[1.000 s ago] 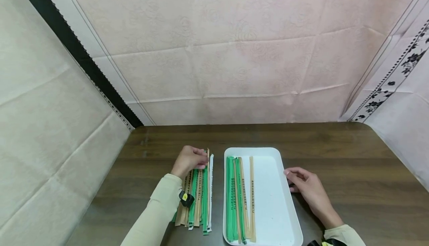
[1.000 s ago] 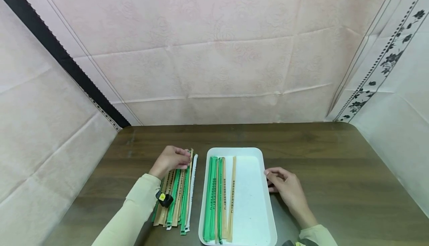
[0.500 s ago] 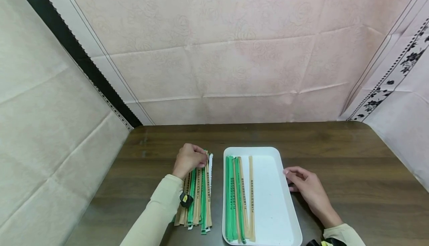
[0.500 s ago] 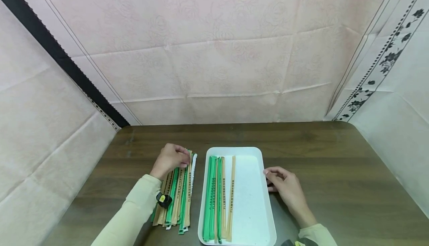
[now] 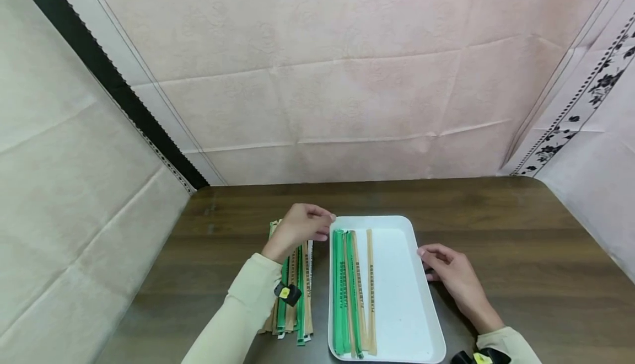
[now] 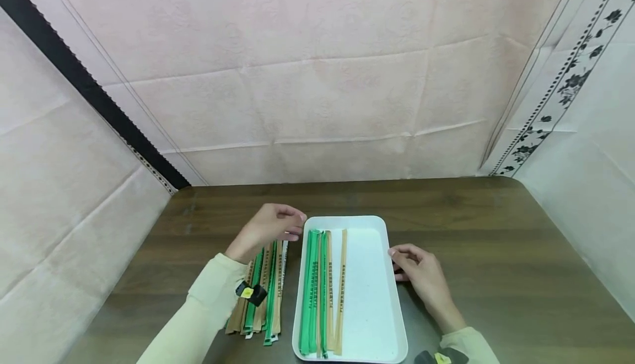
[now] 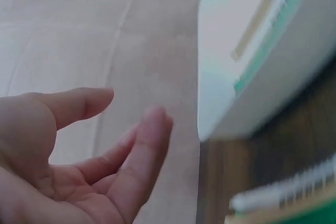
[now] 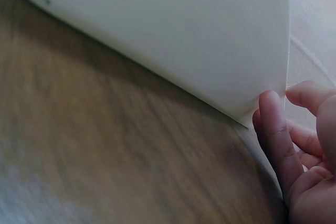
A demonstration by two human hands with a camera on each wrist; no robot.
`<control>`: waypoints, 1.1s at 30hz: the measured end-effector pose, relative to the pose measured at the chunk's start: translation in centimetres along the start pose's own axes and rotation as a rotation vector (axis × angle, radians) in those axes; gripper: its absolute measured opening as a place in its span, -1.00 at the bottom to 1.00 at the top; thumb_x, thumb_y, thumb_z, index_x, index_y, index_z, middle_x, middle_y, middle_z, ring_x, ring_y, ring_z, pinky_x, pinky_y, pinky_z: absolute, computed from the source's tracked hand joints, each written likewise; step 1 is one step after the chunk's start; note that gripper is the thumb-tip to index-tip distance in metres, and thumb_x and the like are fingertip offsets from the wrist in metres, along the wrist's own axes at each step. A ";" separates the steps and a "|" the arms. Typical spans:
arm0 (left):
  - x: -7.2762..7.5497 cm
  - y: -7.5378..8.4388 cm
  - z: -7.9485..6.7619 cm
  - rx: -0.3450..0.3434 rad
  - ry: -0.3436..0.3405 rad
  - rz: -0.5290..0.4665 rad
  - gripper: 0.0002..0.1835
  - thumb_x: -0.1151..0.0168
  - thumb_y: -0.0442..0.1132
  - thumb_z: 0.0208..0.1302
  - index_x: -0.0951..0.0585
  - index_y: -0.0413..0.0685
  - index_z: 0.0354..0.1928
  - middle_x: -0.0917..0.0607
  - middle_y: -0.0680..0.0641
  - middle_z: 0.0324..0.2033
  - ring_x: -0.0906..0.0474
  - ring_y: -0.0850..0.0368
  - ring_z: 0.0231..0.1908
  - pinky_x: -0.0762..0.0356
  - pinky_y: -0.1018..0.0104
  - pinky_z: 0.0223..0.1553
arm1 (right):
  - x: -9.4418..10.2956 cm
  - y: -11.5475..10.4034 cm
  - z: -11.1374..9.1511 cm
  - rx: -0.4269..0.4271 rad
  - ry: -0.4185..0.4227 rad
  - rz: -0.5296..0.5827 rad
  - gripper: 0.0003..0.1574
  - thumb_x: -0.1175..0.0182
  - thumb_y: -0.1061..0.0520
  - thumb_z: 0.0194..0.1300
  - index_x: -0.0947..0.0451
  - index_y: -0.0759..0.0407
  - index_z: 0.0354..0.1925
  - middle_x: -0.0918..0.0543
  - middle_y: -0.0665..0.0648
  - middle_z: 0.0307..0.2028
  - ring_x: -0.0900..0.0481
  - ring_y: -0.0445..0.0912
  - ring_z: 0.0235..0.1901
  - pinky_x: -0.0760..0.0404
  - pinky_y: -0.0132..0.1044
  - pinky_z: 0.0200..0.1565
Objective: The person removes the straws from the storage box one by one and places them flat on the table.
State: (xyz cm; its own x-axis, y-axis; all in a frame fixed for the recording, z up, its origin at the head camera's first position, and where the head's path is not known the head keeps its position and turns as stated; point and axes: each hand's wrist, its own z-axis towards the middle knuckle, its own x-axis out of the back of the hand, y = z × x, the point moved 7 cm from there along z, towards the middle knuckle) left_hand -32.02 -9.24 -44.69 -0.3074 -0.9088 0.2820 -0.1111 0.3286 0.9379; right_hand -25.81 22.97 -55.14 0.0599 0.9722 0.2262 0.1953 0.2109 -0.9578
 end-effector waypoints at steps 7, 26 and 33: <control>-4.4 -0.3 0.9 0.070 -0.119 -0.059 -0.62 -0.35 -0.14 0.49 -0.65 -0.28 0.16 -0.70 -0.29 0.13 -0.72 -0.20 0.08 -0.76 0.16 0.00 | 0.1 0.1 0.0 0.003 0.000 0.010 -0.46 -0.28 -0.01 0.55 -0.59 0.38 0.23 -0.75 0.14 -0.17 -0.70 -0.14 -0.26 -0.76 -0.27 -0.20; -9.1 -1.5 3.1 0.074 0.119 0.432 -0.59 -0.58 -0.23 0.22 -0.61 -0.12 -0.71 -0.54 0.01 -0.81 -0.51 0.14 -0.66 -0.40 0.33 -0.56 | 0.1 0.2 0.0 -0.007 0.001 -0.002 -0.47 -0.27 -0.02 0.56 -0.59 0.36 0.24 -0.75 0.16 -0.14 -0.71 -0.12 -0.26 -0.76 -0.27 -0.19; -9.9 -1.6 3.6 0.012 0.156 0.506 -0.55 -0.61 -0.28 0.16 -0.55 -0.07 -0.75 -0.45 0.08 -0.87 -0.41 0.23 -0.77 -0.33 0.40 -0.66 | 0.1 0.2 0.0 0.006 0.007 0.010 -0.47 -0.28 -0.01 0.55 -0.60 0.38 0.22 -0.75 0.16 -0.16 -0.71 -0.13 -0.27 -0.76 -0.27 -0.19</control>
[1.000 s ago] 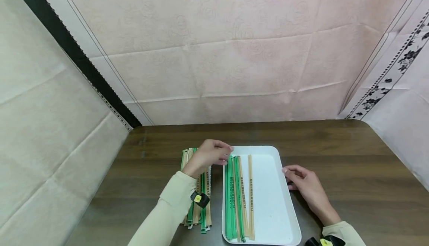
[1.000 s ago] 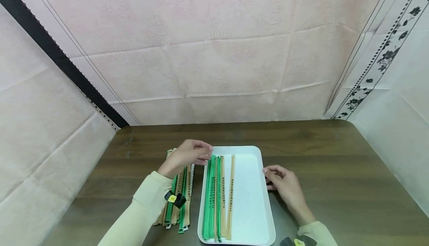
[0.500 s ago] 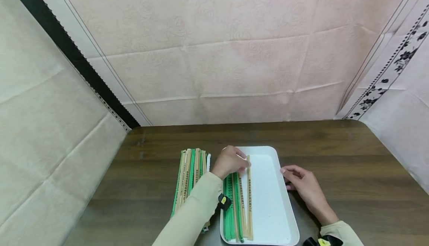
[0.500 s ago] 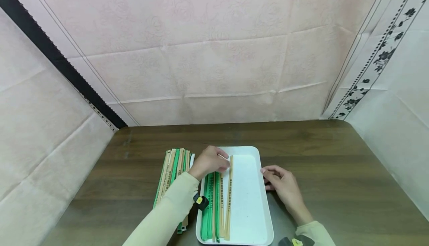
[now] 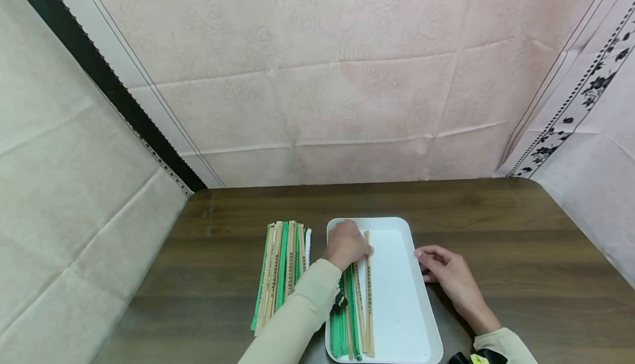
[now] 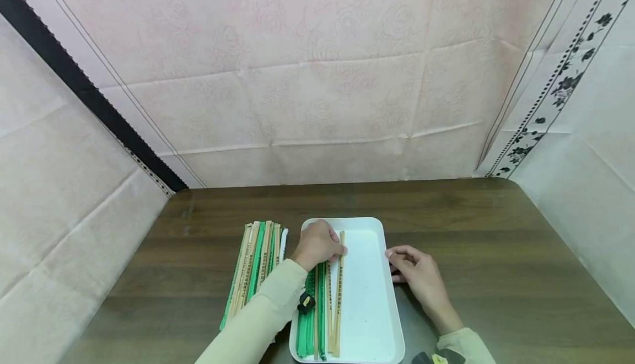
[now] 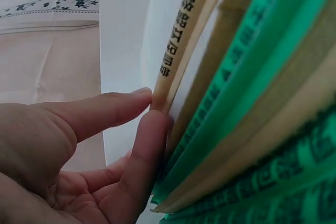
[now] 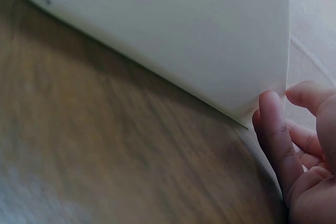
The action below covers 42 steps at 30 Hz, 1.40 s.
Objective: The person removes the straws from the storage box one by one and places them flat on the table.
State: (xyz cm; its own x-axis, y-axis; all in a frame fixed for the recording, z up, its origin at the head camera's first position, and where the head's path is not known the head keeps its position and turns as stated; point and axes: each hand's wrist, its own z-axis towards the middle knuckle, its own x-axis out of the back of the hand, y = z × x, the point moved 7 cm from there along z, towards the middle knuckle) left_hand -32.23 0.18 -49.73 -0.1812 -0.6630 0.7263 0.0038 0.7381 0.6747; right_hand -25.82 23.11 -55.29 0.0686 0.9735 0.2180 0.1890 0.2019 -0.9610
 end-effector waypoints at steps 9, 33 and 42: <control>0.5 -0.1 -0.2 -0.014 -0.026 -0.055 -0.60 -0.50 -0.36 0.20 -0.60 -0.09 -0.76 -0.59 0.02 -0.83 -0.53 0.19 -0.74 -0.38 0.39 -0.64 | 0.0 -0.1 -0.1 0.005 0.002 0.004 -0.47 -0.28 -0.01 0.55 -0.60 0.38 0.22 -0.75 0.15 -0.17 -0.71 -0.15 -0.26 -0.76 -0.28 -0.20; 7.4 -2.9 -1.3 0.104 -0.225 -0.603 -0.80 -0.44 -0.31 0.37 -0.73 -0.27 -0.05 -0.81 -0.16 -0.34 -0.74 0.19 -0.42 -0.74 0.38 -0.31 | -0.1 -0.1 -0.1 0.001 -0.014 -0.026 -0.46 -0.26 -0.03 0.56 -0.59 0.37 0.23 -0.75 0.14 -0.17 -0.71 -0.12 -0.27 -0.76 -0.28 -0.19; 10.0 -6.3 -1.4 0.112 -0.180 -0.587 -0.80 -0.38 -0.32 0.43 -0.71 -0.32 -0.03 -0.79 -0.18 -0.28 -0.74 0.19 -0.38 -0.76 0.36 -0.25 | -0.1 -0.1 -0.1 0.023 -0.012 0.005 -0.47 -0.27 -0.01 0.56 -0.59 0.39 0.23 -0.75 0.08 -0.19 -0.71 -0.18 -0.26 -0.76 -0.29 -0.20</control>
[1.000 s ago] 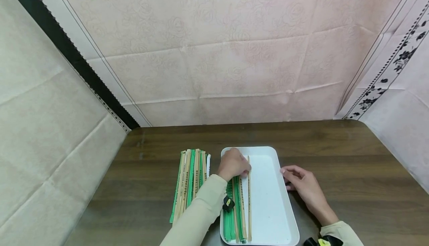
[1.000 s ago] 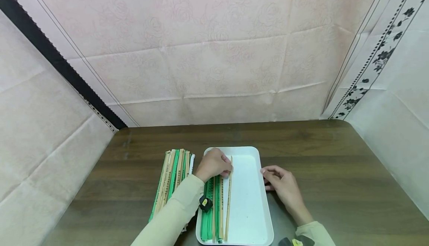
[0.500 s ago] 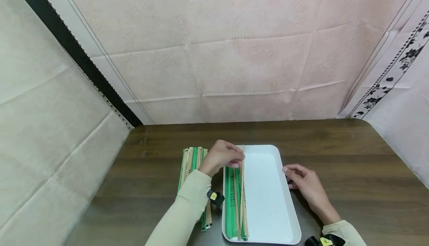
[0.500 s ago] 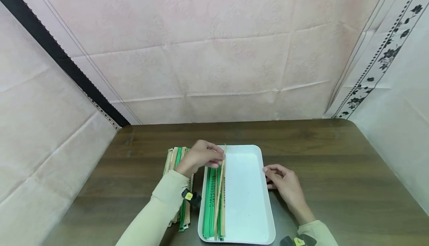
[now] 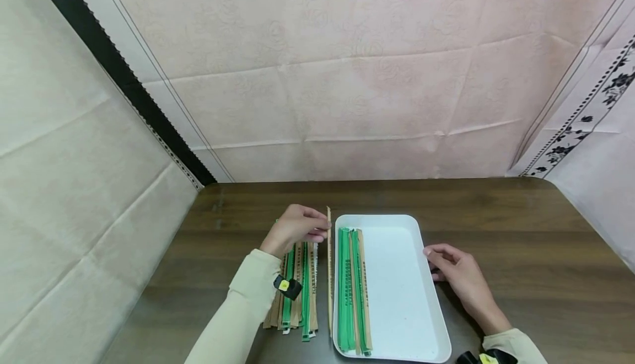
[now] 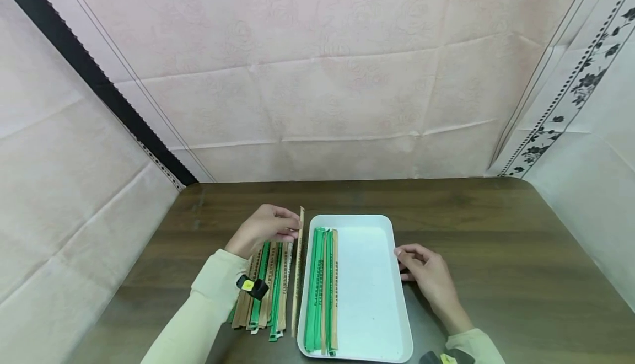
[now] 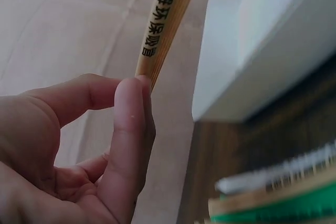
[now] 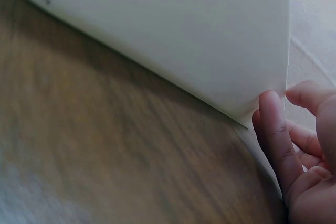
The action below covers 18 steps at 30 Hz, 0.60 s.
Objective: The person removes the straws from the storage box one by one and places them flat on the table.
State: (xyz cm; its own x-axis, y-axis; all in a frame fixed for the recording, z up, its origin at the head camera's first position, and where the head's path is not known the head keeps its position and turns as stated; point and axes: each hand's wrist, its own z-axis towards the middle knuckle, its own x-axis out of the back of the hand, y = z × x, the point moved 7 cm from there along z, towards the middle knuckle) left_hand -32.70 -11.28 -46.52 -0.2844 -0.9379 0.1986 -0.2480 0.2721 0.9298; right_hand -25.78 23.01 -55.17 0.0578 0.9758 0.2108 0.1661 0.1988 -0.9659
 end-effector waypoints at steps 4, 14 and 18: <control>1.5 -1.1 -0.1 0.011 0.048 0.022 -0.81 -0.37 -0.34 0.42 -0.71 -0.32 -0.04 -0.78 -0.21 -0.29 -0.73 0.15 -0.38 -0.76 0.34 -0.26 | 0.0 -0.1 -0.1 -0.002 -0.003 -0.006 -0.45 -0.27 -0.02 0.56 -0.58 0.40 0.23 -0.75 0.09 -0.17 -0.71 -0.18 -0.25 -0.76 -0.29 -0.19; 3.1 -3.2 0.3 -0.007 0.204 0.145 -0.87 -0.39 -0.36 0.39 -0.75 -0.31 -0.12 -0.80 -0.17 -0.34 -0.72 0.17 -0.45 -0.76 0.33 -0.34 | 0.1 -0.2 -0.1 -0.015 -0.009 -0.039 -0.40 -0.27 -0.10 0.55 -0.59 0.36 0.23 -0.75 0.10 -0.17 -0.71 -0.15 -0.24 -0.76 -0.28 -0.17; 3.0 -3.7 0.3 -0.032 0.267 0.246 -0.92 -0.43 -0.33 0.35 -0.77 -0.23 -0.24 -0.79 -0.10 -0.44 -0.74 0.18 -0.50 -0.76 0.31 -0.38 | 0.0 -0.2 -0.1 -0.016 -0.009 -0.031 -0.41 -0.27 -0.09 0.56 -0.59 0.37 0.23 -0.75 0.10 -0.16 -0.71 -0.15 -0.23 -0.76 -0.27 -0.17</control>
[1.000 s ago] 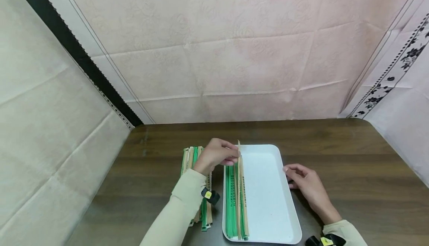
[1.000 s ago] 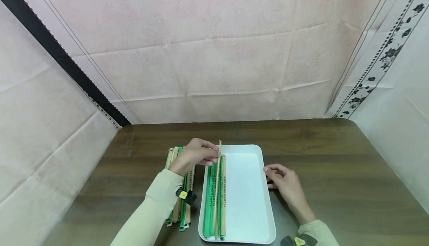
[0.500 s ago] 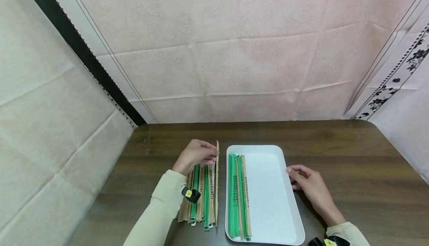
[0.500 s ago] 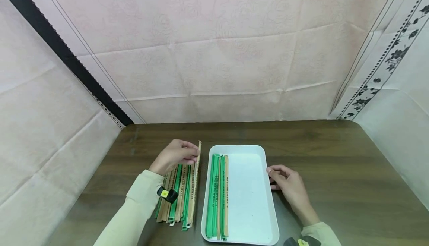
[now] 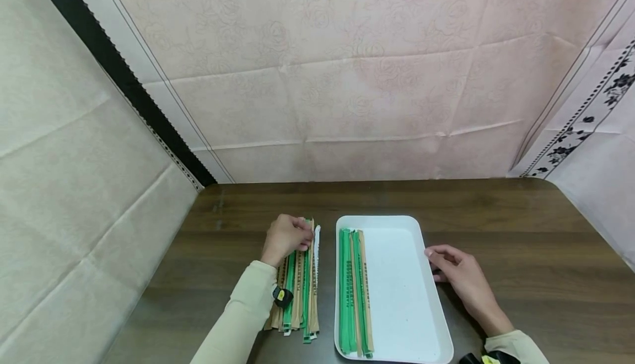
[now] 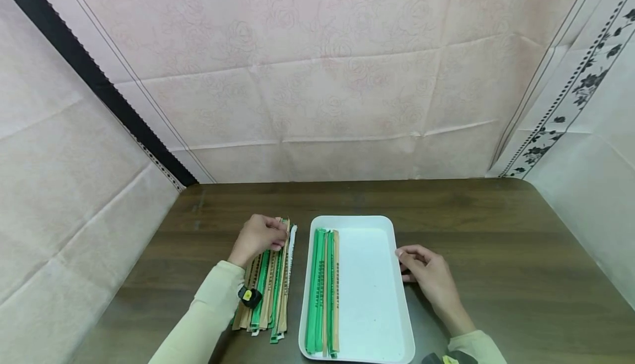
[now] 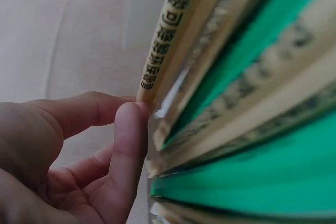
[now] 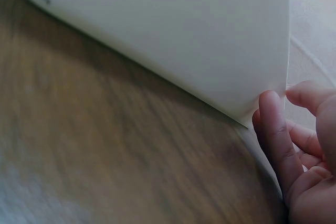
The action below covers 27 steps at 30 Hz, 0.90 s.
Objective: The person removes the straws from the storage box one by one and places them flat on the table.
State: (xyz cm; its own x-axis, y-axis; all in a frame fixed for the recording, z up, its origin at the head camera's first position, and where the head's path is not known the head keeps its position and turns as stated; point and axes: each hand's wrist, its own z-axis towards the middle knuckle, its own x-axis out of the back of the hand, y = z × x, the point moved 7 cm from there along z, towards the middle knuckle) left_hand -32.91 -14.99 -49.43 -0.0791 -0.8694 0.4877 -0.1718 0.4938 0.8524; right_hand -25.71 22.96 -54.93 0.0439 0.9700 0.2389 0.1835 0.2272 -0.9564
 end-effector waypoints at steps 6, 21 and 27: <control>-0.4 -0.1 0.0 -0.032 0.052 0.073 -0.94 -0.46 -0.34 0.30 -0.78 -0.18 -0.33 -0.77 -0.05 -0.51 -0.72 0.20 -0.55 -0.74 0.31 -0.43 | 0.0 0.0 0.0 -0.007 -0.001 -0.002 -0.41 -0.27 -0.09 0.56 -0.59 0.36 0.24 -0.76 0.11 -0.14 -0.71 -0.15 -0.22 -0.76 -0.28 -0.16; 0.4 4.2 -1.6 -0.163 0.098 0.188 -0.85 -0.42 -0.12 0.39 -0.81 -0.02 -0.26 -0.81 -0.05 -0.42 -0.64 0.13 -0.53 -0.51 0.25 -0.48 | 0.0 0.0 0.0 -0.005 -0.001 -0.005 -0.41 -0.27 -0.09 0.55 -0.59 0.37 0.24 -0.76 0.11 -0.15 -0.71 -0.15 -0.23 -0.76 -0.28 -0.17; -0.9 7.1 -3.3 -0.218 -0.010 0.067 -0.83 -0.43 -0.15 0.40 -0.78 -0.11 -0.16 -0.82 -0.09 -0.35 -0.79 -0.01 -0.39 -0.74 0.13 -0.34 | 0.0 0.0 0.0 -0.001 0.000 0.004 -0.41 -0.27 -0.09 0.56 -0.59 0.37 0.23 -0.75 0.12 -0.16 -0.71 -0.15 -0.23 -0.76 -0.28 -0.18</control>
State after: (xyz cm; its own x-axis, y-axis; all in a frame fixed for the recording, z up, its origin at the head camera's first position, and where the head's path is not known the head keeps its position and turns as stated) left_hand -30.84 -10.67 -43.24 -0.0935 -0.8340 0.5437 0.0502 0.5415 0.8392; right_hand -25.68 22.97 -54.92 0.0444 0.9711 0.2347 0.1843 0.2229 -0.9573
